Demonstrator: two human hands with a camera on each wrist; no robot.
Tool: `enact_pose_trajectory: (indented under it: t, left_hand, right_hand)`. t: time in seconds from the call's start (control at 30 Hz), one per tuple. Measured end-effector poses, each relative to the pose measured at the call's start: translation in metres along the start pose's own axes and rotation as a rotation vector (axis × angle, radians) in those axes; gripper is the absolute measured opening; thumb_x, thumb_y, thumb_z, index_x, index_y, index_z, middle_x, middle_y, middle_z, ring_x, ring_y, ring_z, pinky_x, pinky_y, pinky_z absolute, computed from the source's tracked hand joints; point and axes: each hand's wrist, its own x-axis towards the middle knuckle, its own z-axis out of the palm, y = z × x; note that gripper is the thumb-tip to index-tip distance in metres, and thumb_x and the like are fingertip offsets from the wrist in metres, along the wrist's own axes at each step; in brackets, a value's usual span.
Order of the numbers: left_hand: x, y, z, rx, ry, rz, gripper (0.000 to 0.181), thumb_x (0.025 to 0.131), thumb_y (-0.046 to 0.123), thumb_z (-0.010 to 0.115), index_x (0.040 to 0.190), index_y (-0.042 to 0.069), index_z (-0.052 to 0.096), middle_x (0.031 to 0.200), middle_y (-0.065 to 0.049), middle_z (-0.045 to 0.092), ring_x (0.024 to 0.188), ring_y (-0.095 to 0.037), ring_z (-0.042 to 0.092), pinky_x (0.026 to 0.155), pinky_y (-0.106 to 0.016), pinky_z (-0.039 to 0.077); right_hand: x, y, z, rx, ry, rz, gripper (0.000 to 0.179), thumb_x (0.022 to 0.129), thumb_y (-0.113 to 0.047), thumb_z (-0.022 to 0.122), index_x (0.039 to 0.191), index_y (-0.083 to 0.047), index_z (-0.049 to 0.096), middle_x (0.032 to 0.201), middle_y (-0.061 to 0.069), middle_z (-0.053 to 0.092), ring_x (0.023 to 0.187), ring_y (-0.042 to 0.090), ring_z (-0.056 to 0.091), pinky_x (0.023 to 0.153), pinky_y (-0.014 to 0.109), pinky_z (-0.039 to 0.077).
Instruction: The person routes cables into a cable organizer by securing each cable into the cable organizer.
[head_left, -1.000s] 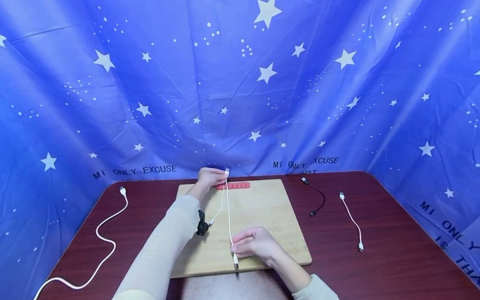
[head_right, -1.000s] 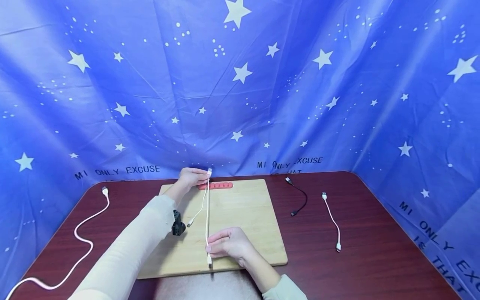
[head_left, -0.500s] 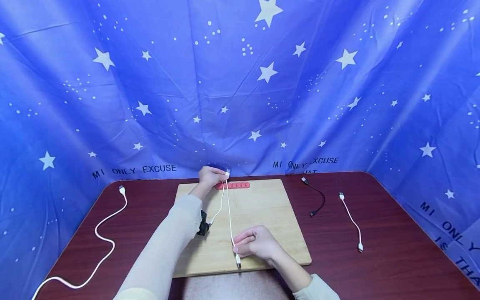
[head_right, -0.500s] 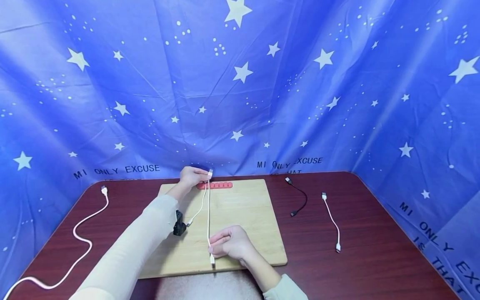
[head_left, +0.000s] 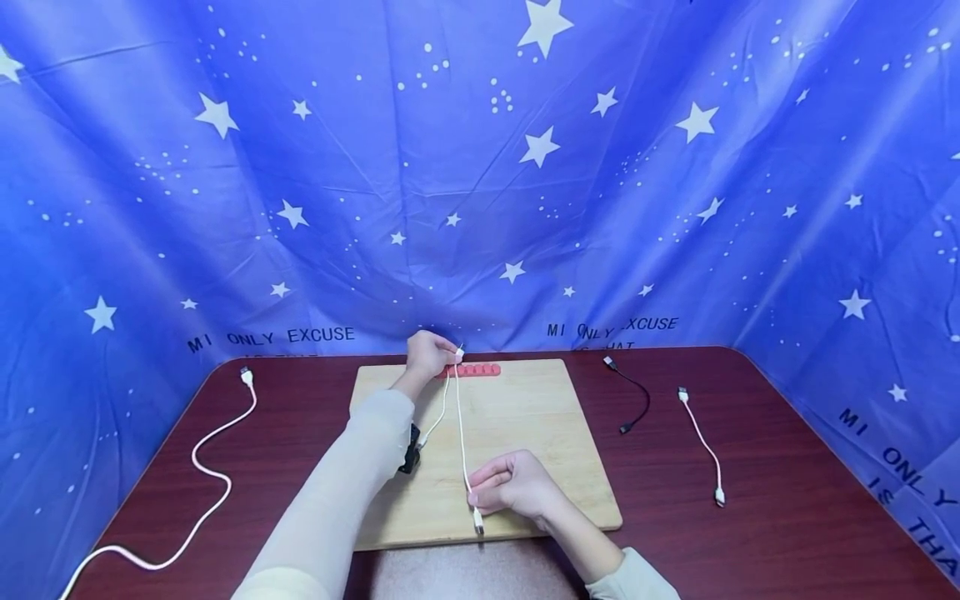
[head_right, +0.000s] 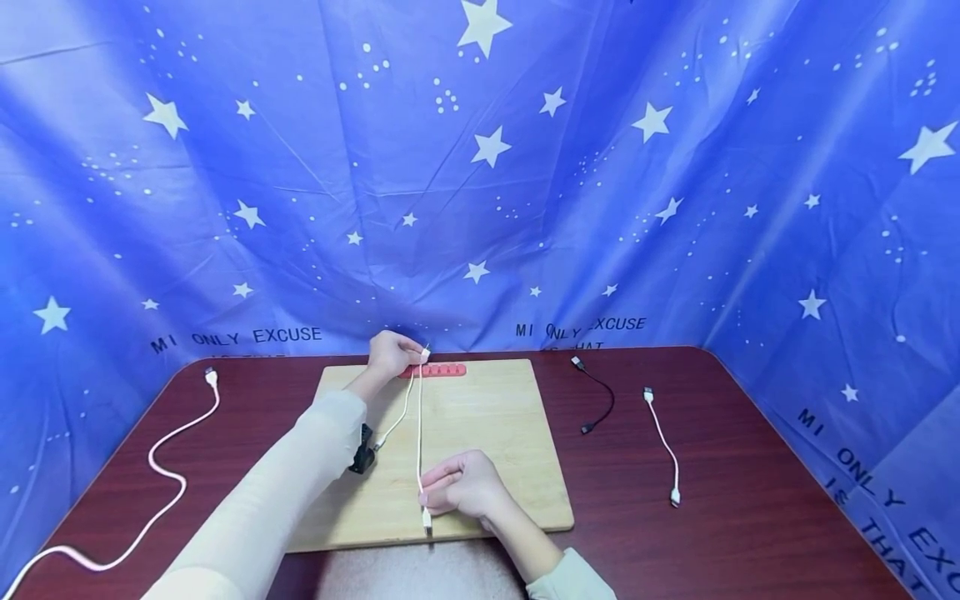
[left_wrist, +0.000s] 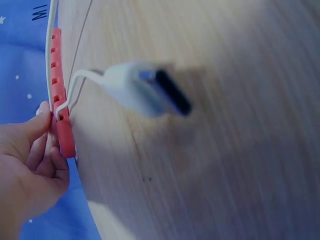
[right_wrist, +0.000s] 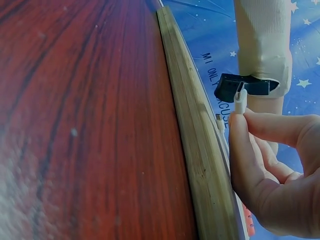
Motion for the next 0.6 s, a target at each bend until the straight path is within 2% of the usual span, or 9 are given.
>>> enact_pose_trajectory:
  t: [0.2,0.33,0.47,0.6]
  left_hand:
    - [-0.0004,0.0036,0.0017,0.043,-0.010,0.033,0.011,0.075,0.013,0.081,0.085,0.009,0.079,0.085,-0.007,0.077,0.088,-0.020,0.069,0.082,-0.028,0.056]
    - [0.0006,0.0041,0.0022,0.062,-0.028,0.056,0.010,0.076,0.010,0.079,0.086,0.008,0.079,0.085,-0.008,0.077,0.083,-0.020,0.069,0.072,-0.025,0.056]
    - [0.0029,0.0022,0.0049,0.104,-0.047,0.126,0.008,0.077,0.005,0.076,0.085,0.006,0.078,0.082,-0.009,0.076,0.076,-0.016,0.069,0.066,-0.020,0.055]
    - [0.0054,0.0001,0.0081,0.120,-0.041,0.156,0.008,0.078,0.002,0.073,0.084,0.004,0.078,0.083,-0.010,0.076,0.078,-0.018,0.069,0.072,-0.025,0.058]
  right_hand:
    - [0.0007,0.0003,0.0015,-0.026,0.014,-0.005,0.028,0.074,0.009,0.071,0.099,0.019,0.063,0.077,0.019,0.073,0.061,0.008,0.067,0.065,0.030,0.062]
    - [0.0000,0.0007,0.0009,-0.052,0.024,-0.009,0.027,0.074,0.008,0.071,0.098,0.018,0.064,0.077,0.021,0.073,0.061,0.008,0.067,0.065,0.030,0.062]
    - [-0.0005,0.0010,0.0010,-0.178,0.060,-0.055,0.024,0.069,0.006,0.075,0.091,0.011,0.069,0.074,0.019,0.073,0.059,0.004,0.064,0.059,0.022,0.058]
    - [0.0020,-0.0010,0.0028,-0.321,0.105,-0.101,0.020,0.063,0.004,0.077,0.083,0.003,0.073,0.071,0.015,0.074,0.056,0.001,0.061,0.053,0.018,0.049]
